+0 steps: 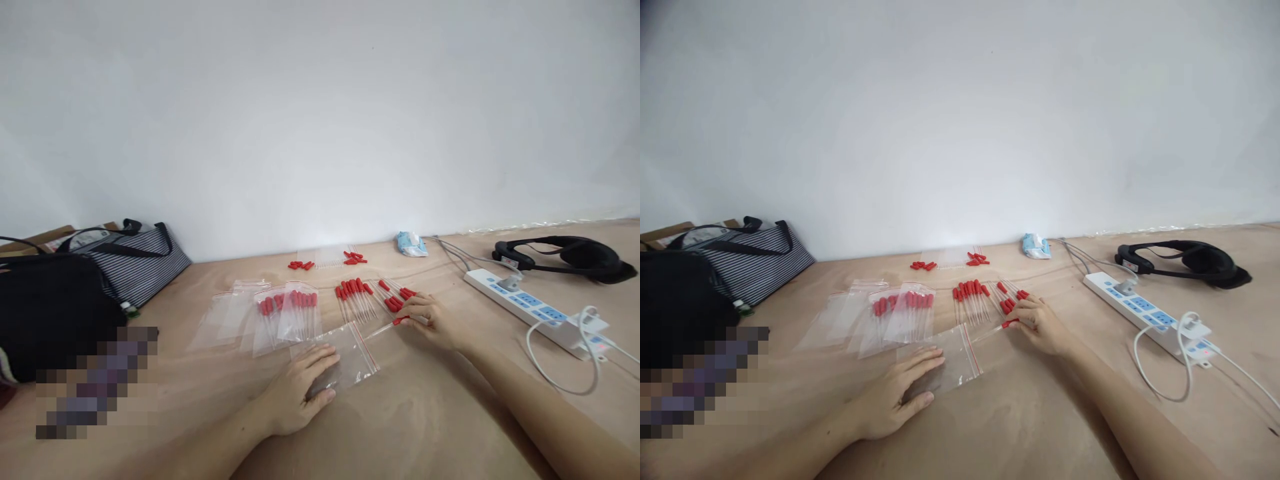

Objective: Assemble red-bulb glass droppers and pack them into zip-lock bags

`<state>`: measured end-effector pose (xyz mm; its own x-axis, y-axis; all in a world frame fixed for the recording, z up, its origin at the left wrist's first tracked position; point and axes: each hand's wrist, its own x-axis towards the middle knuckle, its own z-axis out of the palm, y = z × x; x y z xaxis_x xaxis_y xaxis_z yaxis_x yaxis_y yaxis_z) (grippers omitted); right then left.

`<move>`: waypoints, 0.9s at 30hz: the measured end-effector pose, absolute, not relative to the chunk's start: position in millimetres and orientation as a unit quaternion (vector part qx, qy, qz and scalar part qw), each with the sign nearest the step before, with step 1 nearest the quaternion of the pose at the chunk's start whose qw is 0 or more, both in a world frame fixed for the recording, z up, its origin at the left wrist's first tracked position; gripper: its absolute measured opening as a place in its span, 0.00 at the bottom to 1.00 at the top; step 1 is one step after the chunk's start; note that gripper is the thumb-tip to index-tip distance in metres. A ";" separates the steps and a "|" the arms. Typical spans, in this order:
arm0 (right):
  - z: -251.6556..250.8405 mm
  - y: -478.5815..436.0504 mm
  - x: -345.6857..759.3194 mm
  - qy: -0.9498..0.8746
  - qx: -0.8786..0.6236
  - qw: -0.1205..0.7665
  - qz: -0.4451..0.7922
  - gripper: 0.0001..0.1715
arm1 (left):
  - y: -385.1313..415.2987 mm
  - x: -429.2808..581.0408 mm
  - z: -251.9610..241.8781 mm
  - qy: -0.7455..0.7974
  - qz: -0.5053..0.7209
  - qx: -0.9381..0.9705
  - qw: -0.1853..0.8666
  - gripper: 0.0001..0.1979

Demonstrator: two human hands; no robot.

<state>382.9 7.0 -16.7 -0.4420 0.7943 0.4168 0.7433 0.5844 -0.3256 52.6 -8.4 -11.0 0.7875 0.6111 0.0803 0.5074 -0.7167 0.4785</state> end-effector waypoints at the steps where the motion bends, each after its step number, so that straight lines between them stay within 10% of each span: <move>1: -15.7 5.7 379.3 -0.848 -0.451 0.273 0.054 0.14 | -8.4 53.0 -10.3 0.302 0.119 0.919 0.223 0.23; 13: -36.2 -7.0 306.9 -0.715 -0.500 0.378 0.310 0.11 | -1.6 62.8 -8.9 0.296 0.115 0.919 0.234 0.27; 20: -46.3 -7.1 290.9 -0.643 -0.427 0.382 0.509 0.32 | -5.1 65.4 -9.4 0.304 0.108 0.919 0.225 0.26; 27: -46.5 -0.9 314.0 -0.673 -0.462 0.387 0.429 0.27 | -1.0 49.1 2.2 0.315 0.099 0.915 0.233 0.21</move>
<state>314.0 -0.9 -46.5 -0.2743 0.9535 0.1250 0.2903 0.2060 -0.9345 49.1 -1.0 2.2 0.7823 0.6220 0.0337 0.5301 -0.6932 0.4884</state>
